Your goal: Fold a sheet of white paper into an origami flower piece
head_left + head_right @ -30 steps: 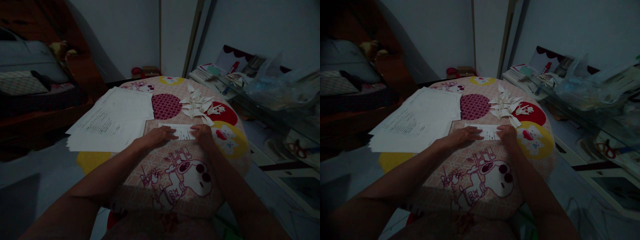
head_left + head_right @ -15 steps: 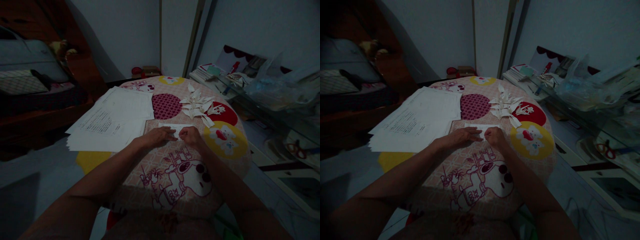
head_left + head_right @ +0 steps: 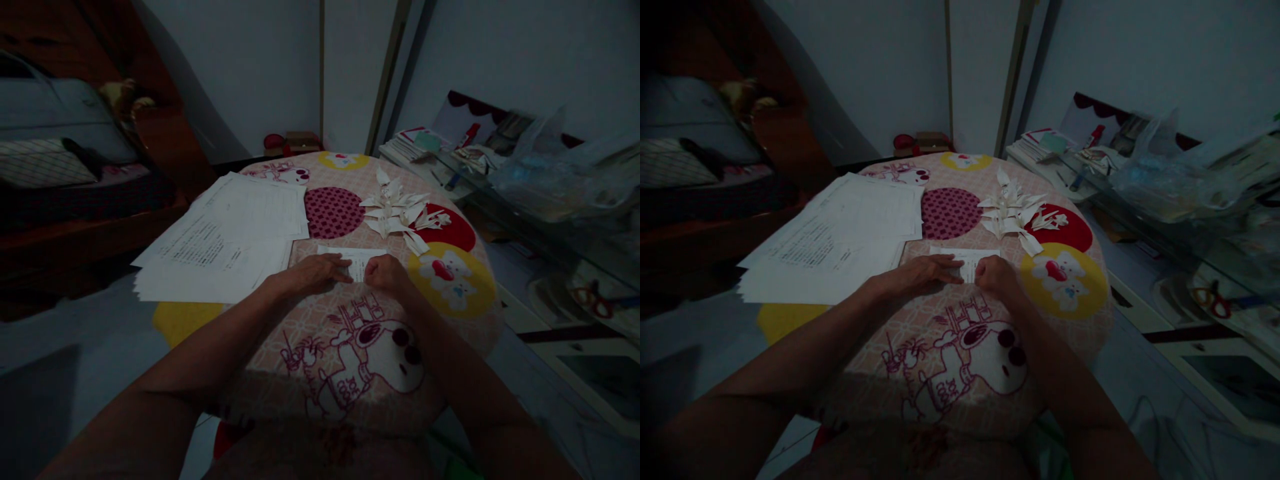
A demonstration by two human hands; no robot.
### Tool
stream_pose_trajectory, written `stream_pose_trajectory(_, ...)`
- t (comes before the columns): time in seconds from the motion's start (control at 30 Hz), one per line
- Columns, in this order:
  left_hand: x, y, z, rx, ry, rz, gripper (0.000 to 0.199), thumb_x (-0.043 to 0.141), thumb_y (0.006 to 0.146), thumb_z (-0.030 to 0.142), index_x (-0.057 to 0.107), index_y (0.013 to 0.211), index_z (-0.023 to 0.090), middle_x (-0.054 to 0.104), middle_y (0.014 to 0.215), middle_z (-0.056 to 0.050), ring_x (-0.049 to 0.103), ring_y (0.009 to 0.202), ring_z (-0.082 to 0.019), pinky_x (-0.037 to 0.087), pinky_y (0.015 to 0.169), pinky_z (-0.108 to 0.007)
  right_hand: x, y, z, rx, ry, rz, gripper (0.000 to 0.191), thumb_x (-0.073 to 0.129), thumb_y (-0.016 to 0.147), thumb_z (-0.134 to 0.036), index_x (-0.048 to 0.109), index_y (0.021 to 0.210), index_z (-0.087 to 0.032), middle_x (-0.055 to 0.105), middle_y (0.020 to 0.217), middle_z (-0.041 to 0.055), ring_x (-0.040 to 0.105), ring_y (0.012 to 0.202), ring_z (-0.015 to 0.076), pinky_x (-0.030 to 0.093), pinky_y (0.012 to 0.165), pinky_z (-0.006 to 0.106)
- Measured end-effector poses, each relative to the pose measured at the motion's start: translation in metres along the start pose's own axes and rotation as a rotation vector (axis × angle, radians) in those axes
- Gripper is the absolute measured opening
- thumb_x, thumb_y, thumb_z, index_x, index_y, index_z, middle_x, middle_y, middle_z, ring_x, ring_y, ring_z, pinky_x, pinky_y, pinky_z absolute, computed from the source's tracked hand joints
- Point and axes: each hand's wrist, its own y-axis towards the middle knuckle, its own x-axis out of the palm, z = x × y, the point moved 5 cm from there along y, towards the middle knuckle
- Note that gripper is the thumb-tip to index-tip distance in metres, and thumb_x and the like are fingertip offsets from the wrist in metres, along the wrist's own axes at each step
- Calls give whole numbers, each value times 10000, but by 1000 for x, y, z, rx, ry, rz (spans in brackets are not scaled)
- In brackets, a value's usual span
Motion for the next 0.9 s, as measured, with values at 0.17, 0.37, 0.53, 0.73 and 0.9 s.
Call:
stream_pose_trajectory(0.17, 3, 0, -3, -1, 9, -12, 461, 551, 878, 78, 674, 1275, 277, 489, 1513, -77, 415, 1422, -261, 369, 1152, -411, -21, -5, 30, 58, 13, 15, 93, 588, 598, -125, 625, 537, -185, 618, 532, 13, 536, 511, 131, 404, 540, 249)
stream_pose_trajectory(0.37, 0, 1, 1, -1, 39, -25, 480, 537, 880, 80, 663, 1287, 303, 472, 1528, -59, 420, 1419, -259, 371, 1150, -421, -50, -14, 50, 202, 135, 0, 88, 555, 568, -112, 602, 546, -183, 531, 445, -26, 462, 421, 114, 333, 455, 243)
stream_pose_trajectory(0.53, -1, 2, 9, -27, 77, -44, 487, 532, 882, 73, 659, 1295, 298, 469, 1527, -77, 414, 1420, -277, 374, 1143, -433, -33, -7, 15, -29, 356, 58, 83, 629, 663, -235, 664, 701, -171, 619, 580, -5, 534, 518, 128, 391, 527, 246)
stream_pose_trajectory(0.73, -5, -4, 5, 29, 73, -32, 384, 548, 894, 128, 708, 1210, 276, 538, 1472, -61, 482, 1364, -267, 417, 1100, -415, -1, 1, 4, -134, 213, -39, 41, 676, 638, -201, 668, 669, -174, 564, 530, -25, 494, 526, 118, 340, 537, 238)
stream_pose_trajectory(0.9, -20, -15, -1, 78, 20, -28, 284, 572, 875, 153, 759, 1064, 253, 632, 1369, -58, 582, 1245, -221, 453, 1022, -343, -1, 2, 12, -152, 249, -19, 57, 687, 642, -216, 677, 683, -177, 583, 557, -22, 494, 523, 114, 349, 542, 241)
